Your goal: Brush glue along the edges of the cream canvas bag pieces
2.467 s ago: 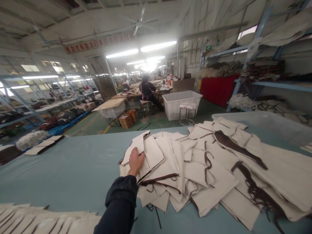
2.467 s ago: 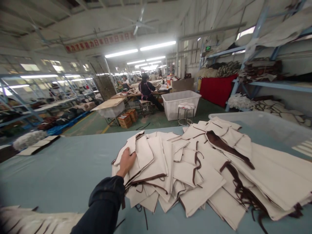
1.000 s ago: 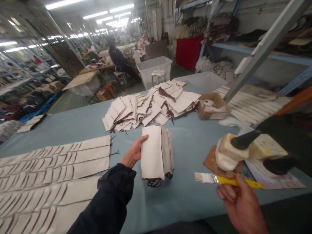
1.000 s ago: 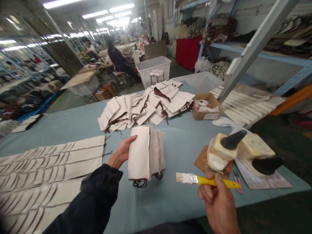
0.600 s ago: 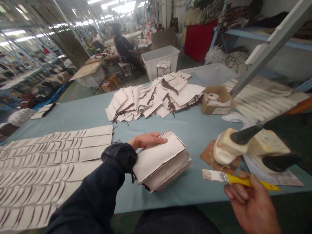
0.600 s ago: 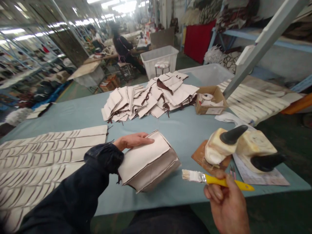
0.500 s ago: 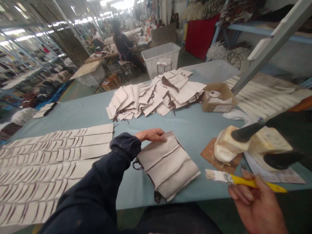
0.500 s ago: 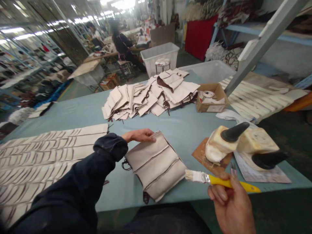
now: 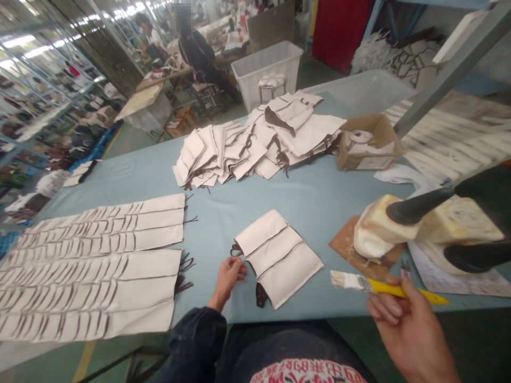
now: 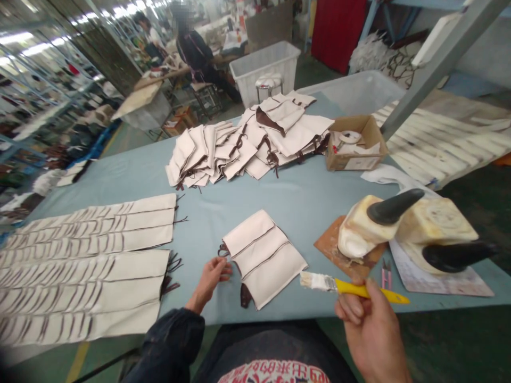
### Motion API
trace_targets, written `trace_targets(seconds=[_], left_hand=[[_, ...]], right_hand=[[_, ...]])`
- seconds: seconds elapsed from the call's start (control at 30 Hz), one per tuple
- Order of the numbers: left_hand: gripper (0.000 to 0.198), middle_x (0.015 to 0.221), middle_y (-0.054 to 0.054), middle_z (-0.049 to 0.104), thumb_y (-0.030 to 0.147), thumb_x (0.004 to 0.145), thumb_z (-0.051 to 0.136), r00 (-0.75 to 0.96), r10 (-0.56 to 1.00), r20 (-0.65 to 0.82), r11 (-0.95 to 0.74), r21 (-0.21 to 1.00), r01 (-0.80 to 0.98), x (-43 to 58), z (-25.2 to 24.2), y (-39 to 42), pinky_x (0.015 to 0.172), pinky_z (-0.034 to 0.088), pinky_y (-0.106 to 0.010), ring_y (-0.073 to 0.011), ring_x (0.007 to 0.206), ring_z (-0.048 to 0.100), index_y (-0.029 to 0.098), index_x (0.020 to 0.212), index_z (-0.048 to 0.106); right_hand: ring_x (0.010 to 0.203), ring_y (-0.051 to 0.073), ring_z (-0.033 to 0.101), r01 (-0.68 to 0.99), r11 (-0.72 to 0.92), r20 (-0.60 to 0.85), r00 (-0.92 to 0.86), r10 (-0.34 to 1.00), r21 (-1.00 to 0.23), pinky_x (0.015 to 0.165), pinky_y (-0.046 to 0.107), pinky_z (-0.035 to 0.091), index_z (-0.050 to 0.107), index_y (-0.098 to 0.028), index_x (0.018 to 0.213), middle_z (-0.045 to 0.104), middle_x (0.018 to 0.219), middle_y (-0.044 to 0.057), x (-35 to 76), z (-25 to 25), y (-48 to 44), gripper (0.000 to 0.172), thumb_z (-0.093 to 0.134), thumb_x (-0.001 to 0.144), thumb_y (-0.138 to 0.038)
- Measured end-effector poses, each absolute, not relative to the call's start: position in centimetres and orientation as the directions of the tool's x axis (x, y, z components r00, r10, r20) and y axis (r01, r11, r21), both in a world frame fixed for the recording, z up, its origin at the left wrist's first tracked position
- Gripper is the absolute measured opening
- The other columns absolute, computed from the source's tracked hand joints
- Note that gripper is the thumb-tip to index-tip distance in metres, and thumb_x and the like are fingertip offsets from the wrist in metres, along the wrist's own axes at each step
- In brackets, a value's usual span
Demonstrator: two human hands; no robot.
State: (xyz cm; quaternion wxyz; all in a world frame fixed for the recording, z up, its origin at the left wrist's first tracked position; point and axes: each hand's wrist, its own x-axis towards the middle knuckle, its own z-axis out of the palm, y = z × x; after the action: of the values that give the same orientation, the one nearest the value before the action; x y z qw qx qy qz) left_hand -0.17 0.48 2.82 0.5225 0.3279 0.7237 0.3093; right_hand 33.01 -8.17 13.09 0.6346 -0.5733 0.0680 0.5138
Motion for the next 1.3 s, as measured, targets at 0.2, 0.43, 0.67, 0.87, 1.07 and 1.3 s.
trace_targets(seconds=[0.2,0.43,0.67,0.87,1.07,1.3], left_hand=[[0.049,0.088,-0.009,0.075,0.055,0.07,0.086,-0.278,0.705,-0.653,0.662,0.746,-0.073,2.2,-1.0,-6.0,0.064,0.056,-0.028,-0.0185,0.074,0.072,0.017,0.091,0.065],[0.05,0.075,-0.006,0.071,0.057,0.066,0.088,-0.29,0.66,-0.693,0.676,0.716,-0.175,3.9,-1.6,-7.1,0.058,0.049,-0.024,-0.0161,0.068,0.068,0.015,0.084,0.068],[0.055,0.082,-0.005,0.071,0.069,0.073,0.077,-0.172,0.634,-0.754,0.704,0.655,-0.274,5.4,-0.9,-7.5,0.061,0.05,-0.023,-0.0149,0.07,0.068,0.018,0.091,0.064],[0.052,0.074,-0.005,0.07,0.063,0.064,0.087,-0.081,0.659,-0.748,0.74,0.663,-0.113,8.1,-1.1,-9.9,0.062,0.046,-0.026,-0.0189,0.073,0.065,0.018,0.077,0.065],[0.046,0.06,0.002,0.056,0.059,0.071,0.083,-0.118,0.759,-0.641,0.649,0.759,0.05,10.2,-0.4,-9.8,0.059,0.034,-0.029,-0.0153,0.061,0.047,0.02,0.062,0.06],[0.032,0.061,0.004,0.051,0.042,0.085,0.076,-0.101,0.86,-0.501,0.511,0.845,0.157,9.6,6.4,-6.4,0.061,0.036,-0.027,-0.0156,0.063,0.047,0.022,0.067,0.059]], right_hand=[[0.037,0.004,0.024,-0.709,-0.25,-0.657,0.382,0.65,-0.66,0.04,0.017,0.031,0.055,-0.022,0.074,0.032,0.042,-0.014,32.7,12.5,-5.6,0.051,0.093,0.057,-0.052],[0.037,0.005,0.025,-0.684,-0.284,-0.645,0.352,0.678,-0.672,0.041,0.019,0.031,0.058,-0.022,0.079,0.032,0.043,-0.014,33.1,11.7,-4.9,0.047,0.089,0.063,-0.053],[0.038,0.006,0.024,-0.663,-0.277,-0.614,0.346,0.709,-0.695,0.042,0.02,0.03,0.055,-0.023,0.081,0.032,0.045,-0.015,33.9,11.0,-5.2,0.047,0.086,0.068,-0.055],[0.038,0.007,0.024,-0.649,-0.291,-0.609,0.337,0.718,-0.703,0.042,0.021,0.029,0.054,-0.023,0.083,0.03,0.046,-0.015,34.2,10.5,-5.6,0.046,0.083,0.074,-0.057],[0.039,0.006,0.024,-0.664,-0.309,-0.628,0.313,0.712,-0.681,0.042,0.02,0.031,0.056,-0.022,0.081,0.031,0.044,-0.015,33.4,10.8,-5.6,0.049,0.086,0.069,-0.059],[0.039,0.008,0.031,-0.517,-0.212,-0.459,0.415,0.786,-0.829,0.044,0.022,0.036,0.059,-0.022,0.078,0.035,0.043,-0.012,32.3,11.4,-5.7,0.042,0.075,0.082,-0.061]])
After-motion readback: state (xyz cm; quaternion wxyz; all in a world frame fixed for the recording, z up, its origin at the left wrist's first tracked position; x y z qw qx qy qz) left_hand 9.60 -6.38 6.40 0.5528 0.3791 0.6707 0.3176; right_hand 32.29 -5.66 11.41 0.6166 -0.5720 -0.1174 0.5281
